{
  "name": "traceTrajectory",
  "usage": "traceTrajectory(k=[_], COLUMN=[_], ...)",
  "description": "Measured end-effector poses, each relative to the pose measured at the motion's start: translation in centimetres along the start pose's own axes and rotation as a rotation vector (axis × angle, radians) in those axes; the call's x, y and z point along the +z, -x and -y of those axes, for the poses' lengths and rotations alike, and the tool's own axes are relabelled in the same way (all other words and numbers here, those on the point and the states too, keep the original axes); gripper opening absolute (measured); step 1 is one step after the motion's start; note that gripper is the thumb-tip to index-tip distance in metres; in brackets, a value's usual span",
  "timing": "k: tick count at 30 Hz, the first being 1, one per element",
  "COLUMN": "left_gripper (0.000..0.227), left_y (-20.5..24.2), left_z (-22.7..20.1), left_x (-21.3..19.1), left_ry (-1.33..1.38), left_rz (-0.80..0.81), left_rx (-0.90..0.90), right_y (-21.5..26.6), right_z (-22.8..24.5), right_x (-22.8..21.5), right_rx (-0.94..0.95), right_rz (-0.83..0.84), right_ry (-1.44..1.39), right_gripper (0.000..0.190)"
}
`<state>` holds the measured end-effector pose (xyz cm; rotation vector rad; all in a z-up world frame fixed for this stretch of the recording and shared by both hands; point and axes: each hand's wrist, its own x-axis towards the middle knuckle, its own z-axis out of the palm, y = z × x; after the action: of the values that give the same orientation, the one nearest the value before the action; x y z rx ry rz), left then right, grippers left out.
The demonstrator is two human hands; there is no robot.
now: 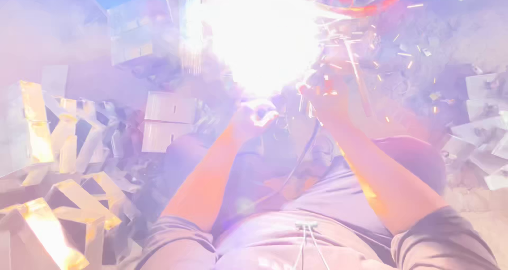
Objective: The person sits on the floor in a workshop and uses a welding torch to attach metal rings to rectangular metal plates. They pick up plates from a stack, position a ring, weld it in place, and then place the finished piece on the floor.
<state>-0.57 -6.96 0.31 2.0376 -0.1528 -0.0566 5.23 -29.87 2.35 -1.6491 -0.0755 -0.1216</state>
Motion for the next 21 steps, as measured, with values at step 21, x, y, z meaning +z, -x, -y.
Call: traceTrajectory(k=[21], left_gripper=[0.042], left_y=[-5.5], left_z=[7.0], left_x=[9.8], left_ry=[-0.297], left_rz=[0.625], left_rx=[0.273], right_y=[4.9], right_z=[8.2], right_x=[5.3], right_rx=[-0.668], right_rz=[0.298], right_ry=[0.778], right_gripper=[0.043])
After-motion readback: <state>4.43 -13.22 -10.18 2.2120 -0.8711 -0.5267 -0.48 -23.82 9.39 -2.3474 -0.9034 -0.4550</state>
